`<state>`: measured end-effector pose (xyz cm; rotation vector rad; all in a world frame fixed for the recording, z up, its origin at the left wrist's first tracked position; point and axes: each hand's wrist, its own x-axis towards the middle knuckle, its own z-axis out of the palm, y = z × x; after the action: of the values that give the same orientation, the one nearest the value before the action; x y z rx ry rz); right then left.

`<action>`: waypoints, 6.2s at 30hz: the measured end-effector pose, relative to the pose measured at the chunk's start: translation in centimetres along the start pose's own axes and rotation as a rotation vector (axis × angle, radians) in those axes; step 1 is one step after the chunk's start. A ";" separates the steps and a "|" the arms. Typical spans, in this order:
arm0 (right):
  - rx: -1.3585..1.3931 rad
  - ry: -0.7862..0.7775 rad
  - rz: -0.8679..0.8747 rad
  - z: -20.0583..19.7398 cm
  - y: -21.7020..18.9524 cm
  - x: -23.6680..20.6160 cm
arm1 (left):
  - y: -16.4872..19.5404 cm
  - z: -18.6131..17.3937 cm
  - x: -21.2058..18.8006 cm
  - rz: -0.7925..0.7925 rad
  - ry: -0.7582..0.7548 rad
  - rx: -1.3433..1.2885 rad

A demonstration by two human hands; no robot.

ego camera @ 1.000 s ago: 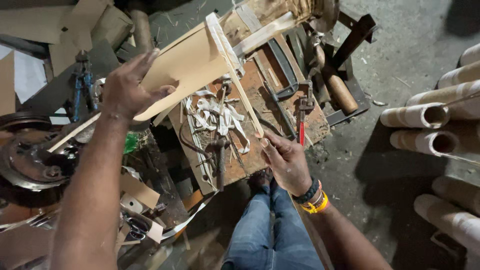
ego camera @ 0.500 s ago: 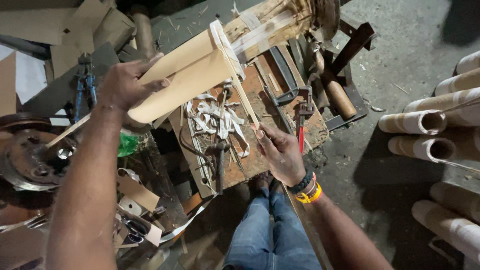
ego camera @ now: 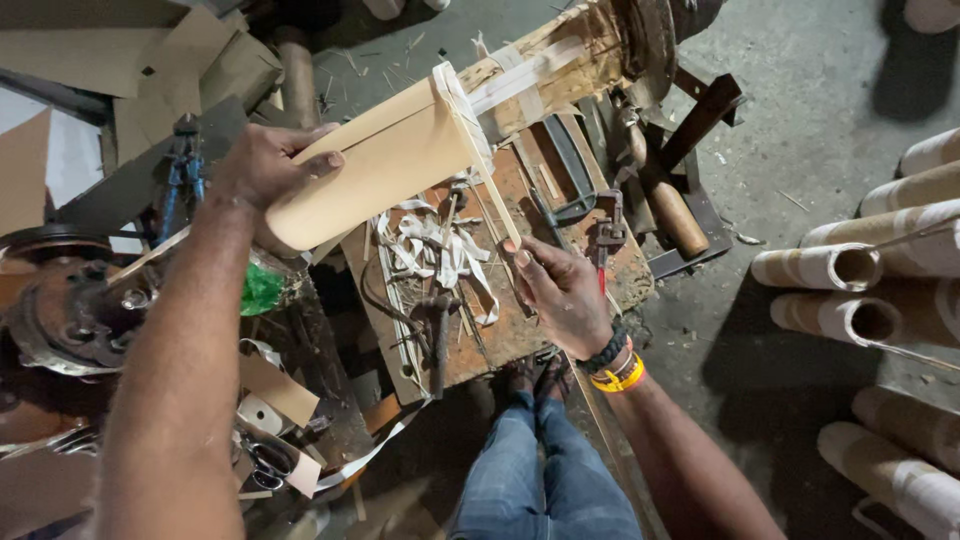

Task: The person carries a flat cardboard sheet to a winding machine, feeds it onto a rotating spindle, and winds strips of paper around a cylindrical mandrel, guiding the strip by hand as the spindle turns. Midway the person picks up a smartphone, taps on its screen, sets it down, and resumes guiding the winding strip.

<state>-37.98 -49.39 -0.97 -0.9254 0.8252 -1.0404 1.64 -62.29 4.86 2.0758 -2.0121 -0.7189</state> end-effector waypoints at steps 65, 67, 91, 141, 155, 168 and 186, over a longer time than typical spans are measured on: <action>-1.187 -0.009 -0.548 -2.8 3.2 -1.7 | 2.5 16.9 -33.7 -0.166 0.287 0.131; -1.154 0.055 -0.486 -3.8 4.0 -0.7 | 1.0 18.2 -34.7 -0.097 0.379 0.035; -1.040 0.086 -0.078 -2.4 4.2 -7.6 | -3.3 33.2 -30.3 -0.489 0.270 -0.115; -0.917 0.144 -0.054 -2.2 4.2 -8.3 | 17.5 5.2 -0.5 -0.024 0.285 0.048; -0.841 0.126 0.000 -1.4 0.7 -9.2 | 20.3 3.5 -0.8 0.165 0.498 -0.286; -0.793 0.137 -0.220 -2.8 6.2 -8.3 | 18.2 3.2 0.9 -0.112 0.319 -0.382; -0.801 0.162 -0.321 -1.6 4.7 -8.7 | 21.0 3.5 -0.8 -0.117 0.181 -0.115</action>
<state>-40.37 -40.45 -4.84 -1.7063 1.2980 -1.0752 -18.70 -62.50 11.15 2.1223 -1.7261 -0.6238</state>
